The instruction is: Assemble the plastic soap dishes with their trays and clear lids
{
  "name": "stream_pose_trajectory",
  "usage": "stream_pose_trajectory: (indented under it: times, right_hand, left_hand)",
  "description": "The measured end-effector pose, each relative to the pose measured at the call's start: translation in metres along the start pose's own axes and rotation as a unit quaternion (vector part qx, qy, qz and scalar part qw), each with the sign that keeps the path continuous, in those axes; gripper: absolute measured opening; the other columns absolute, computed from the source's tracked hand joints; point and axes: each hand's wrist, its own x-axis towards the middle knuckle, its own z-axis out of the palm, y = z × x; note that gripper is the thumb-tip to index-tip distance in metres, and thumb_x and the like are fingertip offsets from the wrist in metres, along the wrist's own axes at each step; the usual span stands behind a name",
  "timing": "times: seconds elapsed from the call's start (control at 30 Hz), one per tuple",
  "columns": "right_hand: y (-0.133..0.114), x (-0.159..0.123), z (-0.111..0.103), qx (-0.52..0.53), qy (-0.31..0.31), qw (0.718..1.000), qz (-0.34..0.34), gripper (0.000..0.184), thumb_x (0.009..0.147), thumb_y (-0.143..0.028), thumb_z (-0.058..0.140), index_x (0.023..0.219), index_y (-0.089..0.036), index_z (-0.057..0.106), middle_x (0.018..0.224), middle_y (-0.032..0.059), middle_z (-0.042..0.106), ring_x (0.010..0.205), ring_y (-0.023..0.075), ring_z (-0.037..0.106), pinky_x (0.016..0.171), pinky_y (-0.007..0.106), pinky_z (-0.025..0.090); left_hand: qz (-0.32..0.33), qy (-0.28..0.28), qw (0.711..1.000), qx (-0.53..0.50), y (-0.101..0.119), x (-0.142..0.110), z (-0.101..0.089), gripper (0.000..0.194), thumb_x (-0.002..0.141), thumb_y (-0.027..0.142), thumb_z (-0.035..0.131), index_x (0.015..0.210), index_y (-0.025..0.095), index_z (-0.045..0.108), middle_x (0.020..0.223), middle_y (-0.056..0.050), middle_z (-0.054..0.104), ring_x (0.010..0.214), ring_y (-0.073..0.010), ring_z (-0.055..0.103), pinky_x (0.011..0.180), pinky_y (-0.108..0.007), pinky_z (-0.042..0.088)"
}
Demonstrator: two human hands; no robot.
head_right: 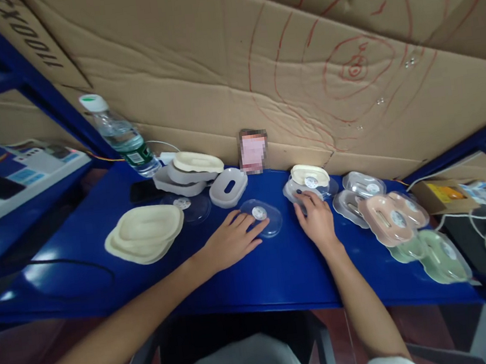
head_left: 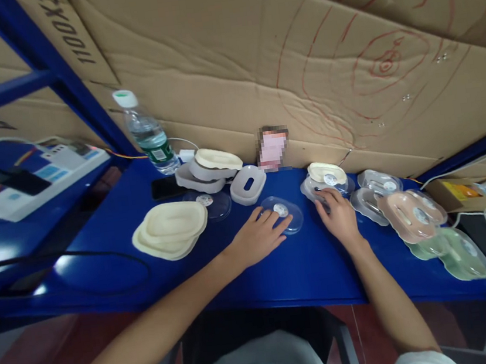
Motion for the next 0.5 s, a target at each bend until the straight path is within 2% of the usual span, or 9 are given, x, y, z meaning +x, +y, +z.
stream_pose_trajectory:
  times: [0.07, 0.17, 0.3, 0.37, 0.43, 0.5]
  right_hand:
    - [-0.001, 0.0, -0.002, 0.001, -0.008, 1.0, 0.008, 0.039, 0.11, -0.042, 0.049, 0.128, -0.019, 0.074, 0.129, 0.0141, 0.075, 0.108, 0.0303, 0.073, 0.094, 0.045, 0.057]
    - [-0.003, 0.0, -0.005, 0.009, -0.031, 0.999, 0.012, 0.043, 0.11, -0.046, 0.046, 0.125, -0.019, 0.075, 0.123, 0.014, 0.078, 0.105, 0.0304, 0.074, 0.095, 0.044, 0.058]
    - [-0.015, -0.003, -0.009, 0.069, -0.078, 0.995, -0.006, 0.042, 0.11, -0.047, 0.047, 0.123, -0.02, 0.076, 0.115, 0.0124, 0.08, 0.097, 0.0293, 0.076, 0.09, 0.044, 0.06]
    - [-0.029, -0.008, -0.012, 0.125, -0.103, 0.986, -0.046, 0.038, 0.111, -0.044, 0.048, 0.128, -0.021, 0.074, 0.119, 0.0111, 0.08, 0.101, 0.0278, 0.077, 0.093, 0.044, 0.061]
    - [-0.048, -0.013, -0.014, 0.179, -0.118, 0.969, -0.125, 0.034, 0.112, -0.038, 0.05, 0.135, -0.023, 0.07, 0.132, 0.0101, 0.077, 0.116, 0.0271, 0.075, 0.103, 0.045, 0.058]
    - [-0.066, -0.019, -0.017, 0.204, -0.114, 0.949, -0.211, 0.033, 0.111, -0.031, 0.052, 0.14, -0.025, 0.067, 0.143, 0.0102, 0.071, 0.131, 0.0274, 0.068, 0.112, 0.047, 0.053]
  left_hand:
    - [-0.017, -0.015, 1.0, 0.017, 0.011, -0.012, -0.009, 0.049, 0.105, 0.04, 0.063, 0.149, 0.018, 0.059, 0.13, -0.016, 0.07, 0.121, -0.0323, 0.067, 0.11, -0.05, 0.046]
    - [-0.066, -0.026, 0.997, 0.008, 0.027, -0.044, -0.021, 0.049, 0.105, 0.042, 0.063, 0.149, 0.021, 0.059, 0.133, -0.015, 0.069, 0.121, -0.0313, 0.066, 0.107, -0.048, 0.049]
    - [-0.16, 0.012, 0.987, -0.026, 0.032, -0.096, -0.03, 0.039, 0.107, 0.043, 0.059, 0.14, 0.025, 0.065, 0.141, -0.014, 0.066, 0.131, -0.0317, 0.064, 0.117, -0.054, 0.045]
    - [-0.218, 0.052, 0.974, -0.012, 0.03, -0.116, -0.032, 0.037, 0.107, 0.041, 0.059, 0.137, 0.021, 0.066, 0.147, -0.017, 0.064, 0.138, -0.0344, 0.061, 0.119, -0.056, 0.044]
    - [-0.267, 0.087, 0.96, 0.013, 0.031, -0.127, -0.033, 0.04, 0.107, 0.038, 0.059, 0.14, 0.017, 0.064, 0.151, -0.02, 0.06, 0.141, -0.0373, 0.058, 0.117, -0.057, 0.046]
    - [-0.286, 0.106, 0.952, 0.027, 0.038, -0.132, -0.034, 0.042, 0.106, 0.037, 0.06, 0.143, 0.016, 0.061, 0.151, -0.021, 0.06, 0.139, -0.0379, 0.059, 0.113, -0.055, 0.049]
